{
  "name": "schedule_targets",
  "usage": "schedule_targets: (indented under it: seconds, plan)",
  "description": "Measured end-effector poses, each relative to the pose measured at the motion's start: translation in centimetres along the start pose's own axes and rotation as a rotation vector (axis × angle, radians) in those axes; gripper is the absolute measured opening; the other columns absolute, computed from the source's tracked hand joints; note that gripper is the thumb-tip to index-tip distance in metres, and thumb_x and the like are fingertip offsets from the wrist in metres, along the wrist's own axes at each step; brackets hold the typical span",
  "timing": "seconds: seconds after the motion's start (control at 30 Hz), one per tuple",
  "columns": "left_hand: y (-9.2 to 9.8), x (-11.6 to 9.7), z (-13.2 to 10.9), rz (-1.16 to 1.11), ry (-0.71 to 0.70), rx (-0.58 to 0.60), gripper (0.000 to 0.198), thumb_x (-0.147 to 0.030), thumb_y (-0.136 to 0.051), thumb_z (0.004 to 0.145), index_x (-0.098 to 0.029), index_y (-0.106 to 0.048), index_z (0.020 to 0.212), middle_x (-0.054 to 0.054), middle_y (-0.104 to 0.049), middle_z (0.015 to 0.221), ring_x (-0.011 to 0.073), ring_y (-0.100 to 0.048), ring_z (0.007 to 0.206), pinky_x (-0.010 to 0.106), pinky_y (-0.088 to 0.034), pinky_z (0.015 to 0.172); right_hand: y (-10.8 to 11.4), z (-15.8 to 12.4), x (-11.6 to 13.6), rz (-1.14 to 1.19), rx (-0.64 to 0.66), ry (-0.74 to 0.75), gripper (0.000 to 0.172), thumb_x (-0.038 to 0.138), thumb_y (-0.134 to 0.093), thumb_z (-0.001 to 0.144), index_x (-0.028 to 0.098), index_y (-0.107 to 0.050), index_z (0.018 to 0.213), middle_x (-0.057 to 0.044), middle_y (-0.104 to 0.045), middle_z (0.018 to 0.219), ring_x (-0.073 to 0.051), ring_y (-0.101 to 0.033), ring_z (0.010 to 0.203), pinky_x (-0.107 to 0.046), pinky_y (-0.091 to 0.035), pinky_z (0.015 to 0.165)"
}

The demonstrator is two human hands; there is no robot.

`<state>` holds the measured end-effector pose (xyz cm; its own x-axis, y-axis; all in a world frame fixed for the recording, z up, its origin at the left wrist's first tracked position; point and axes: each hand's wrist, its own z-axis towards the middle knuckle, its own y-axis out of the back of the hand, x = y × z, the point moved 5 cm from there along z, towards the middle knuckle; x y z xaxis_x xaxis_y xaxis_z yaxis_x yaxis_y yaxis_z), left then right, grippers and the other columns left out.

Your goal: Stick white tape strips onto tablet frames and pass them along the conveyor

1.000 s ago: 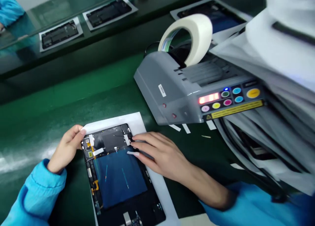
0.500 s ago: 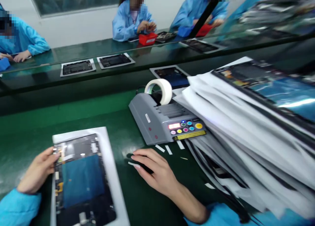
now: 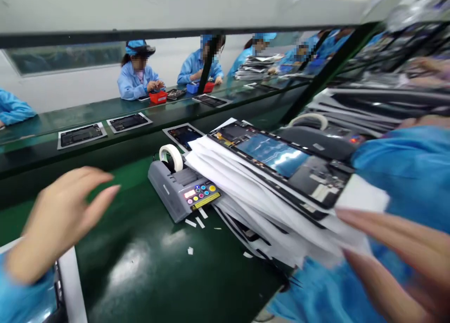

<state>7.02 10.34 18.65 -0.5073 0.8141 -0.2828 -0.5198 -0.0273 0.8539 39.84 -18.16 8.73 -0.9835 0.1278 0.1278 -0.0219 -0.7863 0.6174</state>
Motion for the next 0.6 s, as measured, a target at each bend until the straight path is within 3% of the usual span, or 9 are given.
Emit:
schedule_targets:
  seconds: [0.03,0.1,0.17,0.23,0.37,0.6]
  plan:
    - [-2.3,-2.8,3.7,-0.028,-0.037,0.056,0.025,-0.042,-0.056,0.088,-0.022,-0.068,0.097,0.005,-0.07,0.103,0.0243,-0.064,0.097,0.037,-0.05,0.086,-0.5,1.2,-1.7,-0.002,0.044,-0.136,0.038,0.044,-0.05,0.092,0.037,-0.057,0.128,-0.005,-0.066,0.119,-0.03,-0.063,0.106,-0.05,-0.05,0.091]
    - [-7.0,-7.1,10.6,-0.083,-0.037,0.182,0.023,-0.036,-0.053,0.092,-0.019,-0.069,0.091,0.005,-0.07,0.098,0.0224,-0.065,0.096,0.035,-0.049,0.088,-1.5,3.1,-3.1,0.062,0.076,-0.169,0.038,0.049,-0.047,0.093,0.03,-0.061,0.124,-0.009,-0.067,0.118,-0.032,-0.062,0.108,-0.051,-0.049,0.092]
    - [-10.9,-9.6,16.0,-0.112,-0.001,0.242,0.024,-0.035,-0.055,0.093,-0.015,-0.067,0.096,0.007,-0.068,0.099,0.0218,-0.064,0.097,0.038,-0.05,0.089,-2.6,3.8,-3.6,0.093,0.075,-0.142,0.034,0.046,-0.048,0.093,0.027,-0.065,0.116,-0.01,-0.069,0.114,-0.03,-0.064,0.105,-0.046,-0.05,0.092]
    - [-13.8,-10.5,19.4,-0.14,0.044,0.3,0.031,-0.038,-0.059,0.092,-0.015,-0.06,0.113,0.008,-0.063,0.113,0.0208,-0.063,0.099,0.041,-0.053,0.086,-3.3,3.4,-3.9,0.121,0.064,-0.13,0.032,0.044,-0.047,0.094,0.025,-0.064,0.114,-0.01,-0.067,0.117,-0.03,-0.062,0.111,-0.049,-0.048,0.097]
    - [-16.1,-10.3,21.3,-0.212,0.086,0.336,0.036,-0.037,-0.061,0.091,-0.017,-0.056,0.121,0.009,-0.058,0.122,0.0221,-0.061,0.104,0.042,-0.053,0.086,-3.9,1.9,-4.0,0.149,0.017,-0.139,0.032,0.04,-0.047,0.094,0.024,-0.063,0.117,-0.01,-0.064,0.124,-0.029,-0.057,0.119,-0.057,-0.039,0.106]
    - [-15.0,-11.6,21.1,-0.488,0.108,0.224,0.038,-0.037,-0.06,0.091,-0.015,-0.056,0.122,0.011,-0.057,0.125,0.0234,-0.059,0.107,0.045,-0.052,0.089,-4.2,1.3,-3.7,0.209,-0.126,-0.165,0.033,0.039,-0.047,0.093,0.024,-0.064,0.117,-0.011,-0.065,0.122,-0.03,-0.055,0.121,-0.061,-0.031,0.109]
